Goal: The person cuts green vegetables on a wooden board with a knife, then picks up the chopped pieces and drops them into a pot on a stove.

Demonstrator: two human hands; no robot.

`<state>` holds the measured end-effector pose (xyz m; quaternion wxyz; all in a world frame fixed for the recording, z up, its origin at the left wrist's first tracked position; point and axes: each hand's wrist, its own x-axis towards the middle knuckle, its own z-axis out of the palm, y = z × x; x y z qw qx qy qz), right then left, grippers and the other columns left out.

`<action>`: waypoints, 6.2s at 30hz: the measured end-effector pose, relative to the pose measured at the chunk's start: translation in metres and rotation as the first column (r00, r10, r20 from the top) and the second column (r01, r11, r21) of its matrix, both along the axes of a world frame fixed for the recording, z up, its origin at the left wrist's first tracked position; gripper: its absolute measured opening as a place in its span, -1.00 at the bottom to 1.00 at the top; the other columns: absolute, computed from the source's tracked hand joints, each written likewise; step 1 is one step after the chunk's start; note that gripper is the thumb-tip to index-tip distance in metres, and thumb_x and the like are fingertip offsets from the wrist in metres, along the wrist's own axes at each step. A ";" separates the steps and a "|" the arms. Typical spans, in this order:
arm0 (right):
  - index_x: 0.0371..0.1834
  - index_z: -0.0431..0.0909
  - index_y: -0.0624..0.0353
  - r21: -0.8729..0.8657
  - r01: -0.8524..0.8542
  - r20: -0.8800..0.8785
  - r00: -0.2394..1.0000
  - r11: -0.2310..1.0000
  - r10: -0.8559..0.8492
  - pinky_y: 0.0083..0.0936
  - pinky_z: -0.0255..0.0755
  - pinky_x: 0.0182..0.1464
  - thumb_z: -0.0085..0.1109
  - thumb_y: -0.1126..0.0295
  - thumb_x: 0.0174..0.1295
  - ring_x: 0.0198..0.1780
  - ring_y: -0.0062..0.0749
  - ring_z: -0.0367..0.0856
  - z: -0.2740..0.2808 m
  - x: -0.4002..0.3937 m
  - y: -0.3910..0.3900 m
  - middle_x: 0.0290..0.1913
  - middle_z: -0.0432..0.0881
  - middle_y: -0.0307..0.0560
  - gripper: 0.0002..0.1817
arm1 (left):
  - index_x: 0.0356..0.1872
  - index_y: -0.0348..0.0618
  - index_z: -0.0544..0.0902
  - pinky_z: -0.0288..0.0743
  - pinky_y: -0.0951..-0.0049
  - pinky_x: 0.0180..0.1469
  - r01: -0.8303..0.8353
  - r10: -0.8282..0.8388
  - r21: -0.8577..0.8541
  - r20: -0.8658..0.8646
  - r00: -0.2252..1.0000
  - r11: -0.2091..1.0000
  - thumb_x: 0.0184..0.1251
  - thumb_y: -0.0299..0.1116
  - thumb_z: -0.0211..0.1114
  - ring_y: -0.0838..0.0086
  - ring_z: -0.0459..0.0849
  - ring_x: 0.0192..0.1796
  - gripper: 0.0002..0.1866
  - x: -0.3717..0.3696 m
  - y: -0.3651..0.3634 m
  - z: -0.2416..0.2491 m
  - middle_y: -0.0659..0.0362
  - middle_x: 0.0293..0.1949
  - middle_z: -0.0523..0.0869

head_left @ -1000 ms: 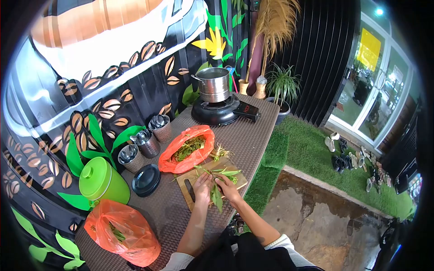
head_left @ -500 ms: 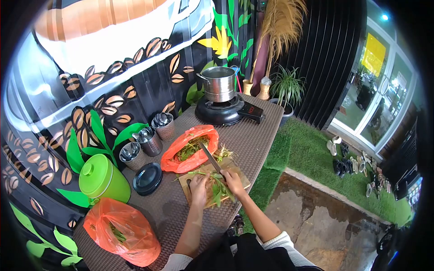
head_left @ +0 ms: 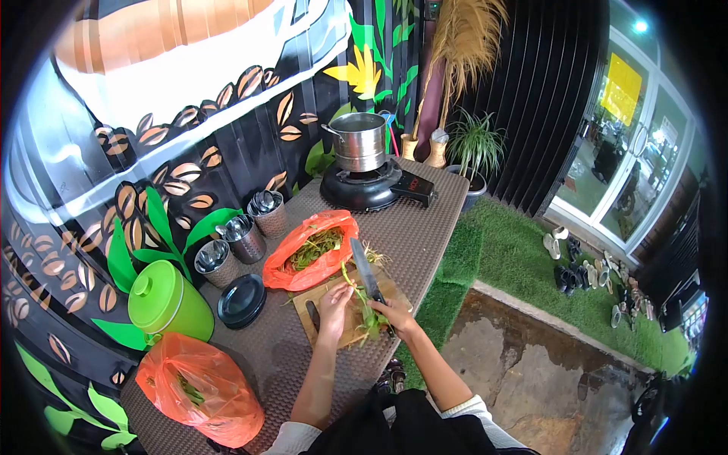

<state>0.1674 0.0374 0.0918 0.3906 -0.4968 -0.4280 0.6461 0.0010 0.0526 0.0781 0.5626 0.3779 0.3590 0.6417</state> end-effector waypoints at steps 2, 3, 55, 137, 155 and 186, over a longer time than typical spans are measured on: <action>-0.43 0.60 0.20 0.007 -0.033 0.119 0.992 0.999 0.032 -0.52 0.35 -0.38 0.21 0.06 0.20 -0.48 -0.51 0.49 0.000 0.001 0.000 -0.54 0.54 -0.24 -0.63 | -0.01 -0.27 0.56 0.48 0.52 -0.04 -0.025 0.025 -0.023 -0.001 1.000 0.999 0.29 -0.49 0.23 0.55 0.59 -0.07 -0.74 -0.001 0.002 -0.001 0.18 -0.07 0.64; -0.36 0.58 0.21 0.204 0.082 0.268 0.954 0.976 -0.137 -0.44 0.37 -0.30 0.11 0.03 0.25 -0.43 -0.36 0.54 -0.004 -0.001 0.002 -0.48 0.58 -0.12 -0.59 | -0.02 -0.27 0.56 0.48 0.54 -0.04 -0.052 0.052 -0.046 -0.002 0.999 0.998 0.29 -0.48 0.23 0.56 0.60 -0.09 -0.75 -0.001 0.002 -0.001 0.19 -0.10 0.65; 0.18 0.46 0.07 0.730 -0.043 0.245 0.948 0.682 -0.203 -0.41 0.38 0.10 0.10 0.34 0.28 0.03 -0.14 0.58 -0.010 -0.028 -0.013 -0.02 0.60 0.09 -0.61 | -0.13 -0.19 0.55 0.54 0.35 -0.16 0.591 -0.335 -0.313 0.591 0.734 0.743 0.27 -0.27 0.20 0.42 0.61 -0.26 -0.75 -0.020 0.028 -0.097 0.13 -0.28 0.66; 0.19 0.42 0.23 0.422 -0.002 0.122 0.991 0.907 -0.055 -0.66 0.27 -0.34 0.08 0.32 0.32 -0.41 -0.70 0.29 -0.011 -0.016 -0.015 -0.47 0.40 -0.34 -0.59 | -0.21 -0.19 0.54 0.48 0.62 -0.36 -0.053 0.086 -0.219 0.145 0.986 0.974 0.25 -0.39 0.32 0.61 0.61 -0.35 -0.83 0.019 0.012 -0.026 0.25 -0.31 0.65; -0.30 0.49 0.19 0.332 -0.052 0.105 0.994 0.942 0.018 -0.69 0.08 -0.52 -0.09 0.17 0.39 -0.58 -0.73 0.19 -0.006 -0.029 0.031 -0.61 0.28 -0.39 -0.69 | -0.07 -0.27 0.48 0.39 0.62 -0.43 -0.254 0.285 -0.305 0.063 0.956 0.918 0.30 -0.38 0.26 0.64 0.52 -0.40 -0.73 0.006 0.006 -0.019 0.22 -0.23 0.62; 0.18 0.47 0.10 0.491 0.063 0.230 0.952 0.869 -0.200 -0.64 0.23 -0.41 0.01 0.31 0.34 -0.50 -0.68 0.27 -0.004 -0.020 -0.022 -0.60 0.33 -0.29 -0.64 | -0.03 -0.19 0.44 0.48 0.38 -0.02 -0.115 0.213 -0.242 0.434 0.875 0.963 0.35 -0.36 0.20 0.40 0.58 -0.09 -0.75 0.019 0.011 -0.024 0.16 -0.11 0.57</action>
